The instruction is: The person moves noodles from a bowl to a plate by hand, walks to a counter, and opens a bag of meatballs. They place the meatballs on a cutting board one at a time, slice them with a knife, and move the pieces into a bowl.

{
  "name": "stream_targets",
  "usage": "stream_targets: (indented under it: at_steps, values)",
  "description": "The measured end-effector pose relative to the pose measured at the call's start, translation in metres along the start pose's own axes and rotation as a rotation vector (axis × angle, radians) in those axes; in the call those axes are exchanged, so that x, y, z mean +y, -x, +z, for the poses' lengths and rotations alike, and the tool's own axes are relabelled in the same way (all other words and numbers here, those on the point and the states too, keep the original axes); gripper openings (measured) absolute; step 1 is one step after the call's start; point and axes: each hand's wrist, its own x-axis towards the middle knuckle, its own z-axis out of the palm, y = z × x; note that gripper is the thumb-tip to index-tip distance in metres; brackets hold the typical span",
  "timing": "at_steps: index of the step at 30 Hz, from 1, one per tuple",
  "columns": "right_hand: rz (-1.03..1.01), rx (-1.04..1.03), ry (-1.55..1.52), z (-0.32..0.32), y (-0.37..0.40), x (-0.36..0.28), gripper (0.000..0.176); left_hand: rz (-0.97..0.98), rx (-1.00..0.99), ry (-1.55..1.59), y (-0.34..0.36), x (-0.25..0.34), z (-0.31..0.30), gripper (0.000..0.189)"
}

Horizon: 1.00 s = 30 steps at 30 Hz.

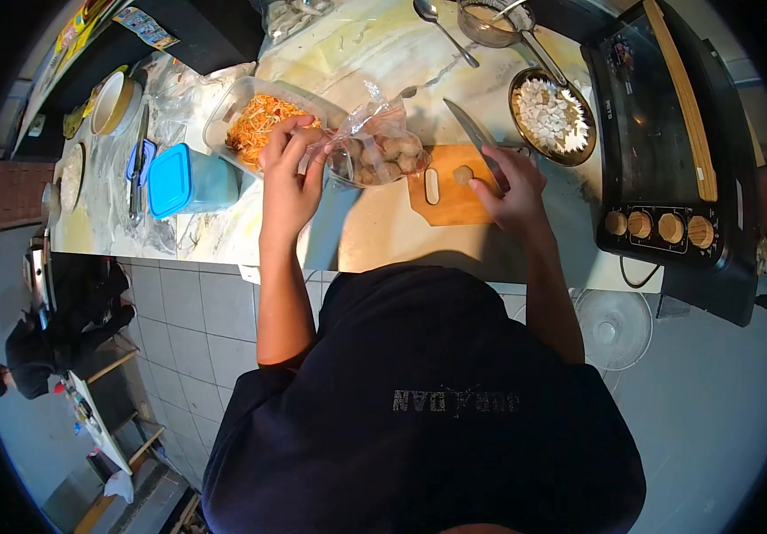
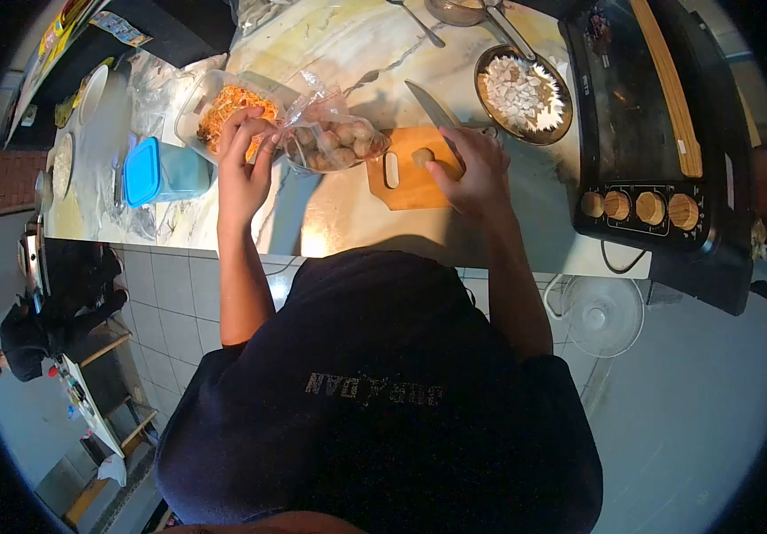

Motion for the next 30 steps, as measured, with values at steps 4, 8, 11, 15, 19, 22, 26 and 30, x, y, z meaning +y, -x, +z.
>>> stream_targets:
  at_steps: [4,8,11,15,19,22,26,30]
  values:
    - [0.096,-0.052,-0.076,-0.002,0.007,-0.002,0.052,0.002,0.017,-0.034,0.002,-0.005,0.005,0.018]
    - [0.057,-0.060,-0.034,-0.002,0.013,-0.007,0.050,0.012,0.010,-0.028,0.002,-0.007,0.005,0.018]
    - [0.004,-0.015,-0.019,0.001,0.011,-0.012,0.049,0.021,-0.003,-0.008,0.002,-0.003,0.002,0.017]
    - [-0.053,0.015,-0.145,0.010,-0.004,-0.013,0.048,0.030,-0.013,0.029,0.004,-0.003,0.000,0.015]
    - [-0.214,-0.021,-0.266,0.016,-0.039,-0.035,0.052,0.044,-0.032,0.065,-0.002,-0.004,-0.002,0.015]
    - [-0.172,-0.203,-0.416,0.032,-0.064,-0.052,0.059,0.063,-0.027,0.145,-0.011,-0.009,0.001,0.014]
    - [-0.068,-0.436,-0.486,0.061,-0.088,-0.043,0.071,-0.010,0.001,0.255,-0.023,-0.023,0.009,0.012]
    - [-0.001,-0.534,-0.630,0.070,-0.096,-0.042,0.067,-0.042,-0.001,0.289,-0.031,-0.034,0.016,0.012]
